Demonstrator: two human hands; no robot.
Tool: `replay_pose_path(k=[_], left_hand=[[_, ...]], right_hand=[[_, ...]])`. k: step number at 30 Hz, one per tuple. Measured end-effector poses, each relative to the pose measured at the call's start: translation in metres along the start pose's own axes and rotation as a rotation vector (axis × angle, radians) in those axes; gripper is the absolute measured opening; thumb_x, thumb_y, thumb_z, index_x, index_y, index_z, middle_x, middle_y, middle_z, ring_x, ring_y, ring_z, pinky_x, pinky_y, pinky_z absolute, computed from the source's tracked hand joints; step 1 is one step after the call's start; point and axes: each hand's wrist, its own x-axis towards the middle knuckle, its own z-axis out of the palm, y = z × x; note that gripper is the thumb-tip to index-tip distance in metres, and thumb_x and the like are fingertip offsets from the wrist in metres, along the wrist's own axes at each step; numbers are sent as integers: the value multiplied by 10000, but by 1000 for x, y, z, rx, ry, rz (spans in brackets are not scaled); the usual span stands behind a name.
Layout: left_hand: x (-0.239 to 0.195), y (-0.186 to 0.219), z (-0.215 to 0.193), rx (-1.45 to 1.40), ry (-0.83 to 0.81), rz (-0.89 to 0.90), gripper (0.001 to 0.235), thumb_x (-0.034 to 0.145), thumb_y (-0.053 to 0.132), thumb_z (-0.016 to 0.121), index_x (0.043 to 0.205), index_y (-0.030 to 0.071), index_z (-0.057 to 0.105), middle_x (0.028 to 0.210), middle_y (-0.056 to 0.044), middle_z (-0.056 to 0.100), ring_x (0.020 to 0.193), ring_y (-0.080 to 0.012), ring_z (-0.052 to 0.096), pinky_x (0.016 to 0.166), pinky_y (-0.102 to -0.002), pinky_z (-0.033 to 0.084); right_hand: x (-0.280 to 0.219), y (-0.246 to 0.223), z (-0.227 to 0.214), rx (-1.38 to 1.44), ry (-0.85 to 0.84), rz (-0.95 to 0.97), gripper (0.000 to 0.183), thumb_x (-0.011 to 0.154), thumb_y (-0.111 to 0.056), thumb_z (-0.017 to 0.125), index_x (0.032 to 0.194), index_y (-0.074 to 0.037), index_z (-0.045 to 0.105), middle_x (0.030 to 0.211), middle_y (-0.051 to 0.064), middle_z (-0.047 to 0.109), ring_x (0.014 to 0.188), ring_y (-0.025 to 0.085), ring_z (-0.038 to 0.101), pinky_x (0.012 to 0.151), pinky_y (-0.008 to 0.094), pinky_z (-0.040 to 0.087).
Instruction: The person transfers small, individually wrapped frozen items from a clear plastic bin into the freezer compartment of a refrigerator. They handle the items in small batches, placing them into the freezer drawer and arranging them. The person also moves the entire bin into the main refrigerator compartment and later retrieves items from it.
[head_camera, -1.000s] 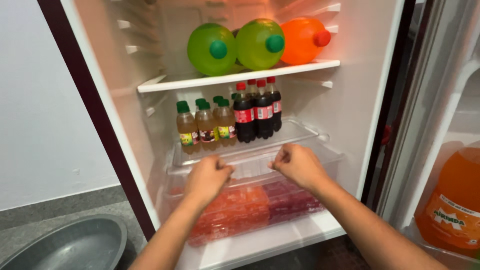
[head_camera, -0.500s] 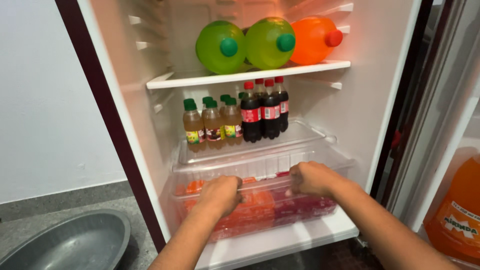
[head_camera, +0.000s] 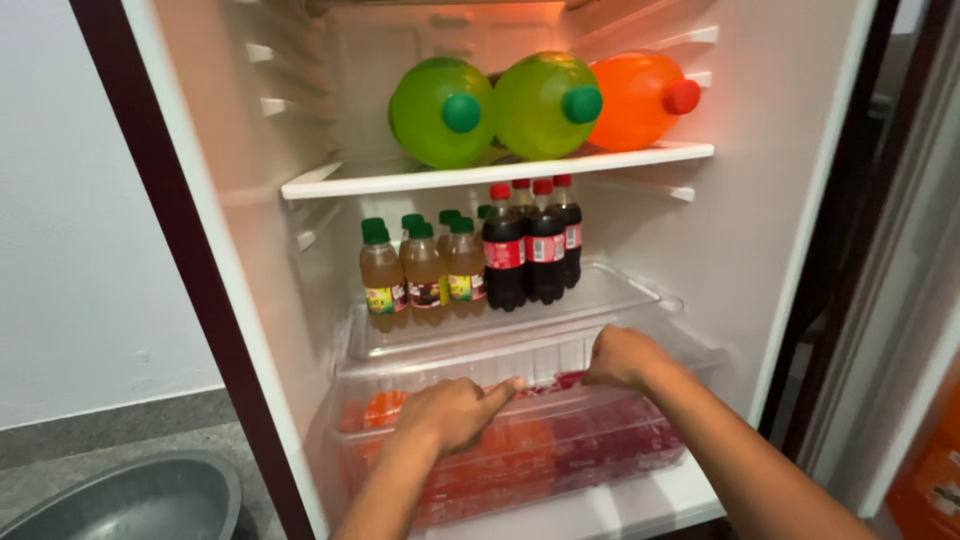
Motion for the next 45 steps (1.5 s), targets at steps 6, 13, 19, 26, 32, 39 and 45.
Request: replay_pose_path(k=[6, 13, 19, 26, 32, 39, 45], left_hand=[[10, -2, -2, -62, -203, -75, 870, 888, 799, 293, 760, 89, 780, 798, -74, 799, 768, -210, 771, 869, -410, 573], [25, -6, 3, -204, -308, -107, 818, 929, 723, 388, 843, 2, 765, 823, -158, 772, 747, -273, 734, 791, -438, 592], [33, -5, 7, -219, -297, -85, 672, 937, 594, 416, 966, 16, 758, 901, -140, 780, 797, -293, 769, 807, -435, 602], [35, 3, 18, 7, -1, 52, 474, 922, 398, 464, 1053, 68, 779, 1169, -195, 716, 1113, -359, 667, 982, -493, 503], [36, 14, 25, -60, 104, 8, 359, 877, 256, 550, 1078, 43, 758, 1210, -252, 682, 1164, -403, 646, 1030, -498, 494], [50, 15, 27, -110, 121, 111, 287, 872, 202, 548, 991, 105, 790, 1050, -224, 724, 1053, -381, 703, 945, -486, 537], [57, 19, 27, -199, 61, 133, 248, 803, 187, 693, 1023, 109, 776, 1065, -185, 753, 1045, -323, 721, 916, -432, 554]], right_hand=[[47, -4, 41, -195, -155, 44, 542, 699, -469, 814, 1015, -29, 837, 1019, 216, 792, 931, 317, 746, 870, 424, 580], [80, -15, 61, -281, -212, 42, 513, 723, -450, 802, 1027, -39, 834, 1013, 203, 788, 909, 309, 733, 845, 418, 568], [71, -10, 63, -263, -218, 40, 488, 744, -434, 792, 1038, -47, 831, 1007, 193, 785, 890, 302, 722, 823, 413, 557], [65, -8, 69, -251, -247, 24, 459, 768, -415, 780, 1051, -57, 828, 1000, 180, 781, 868, 295, 709, 798, 407, 545], [74, -3, 73, -248, -290, -22, 435, 788, -399, 770, 1061, -65, 825, 994, 170, 778, 849, 288, 698, 777, 402, 535], [112, 7, 89, -291, -396, -146, 407, 812, -380, 758, 1074, -75, 822, 987, 157, 774, 827, 280, 685, 751, 396, 522], [127, 5, 91, -387, -535, -345, 384, 833, -364, 748, 1085, -84, 819, 982, 146, 771, 808, 274, 674, 730, 391, 512]])
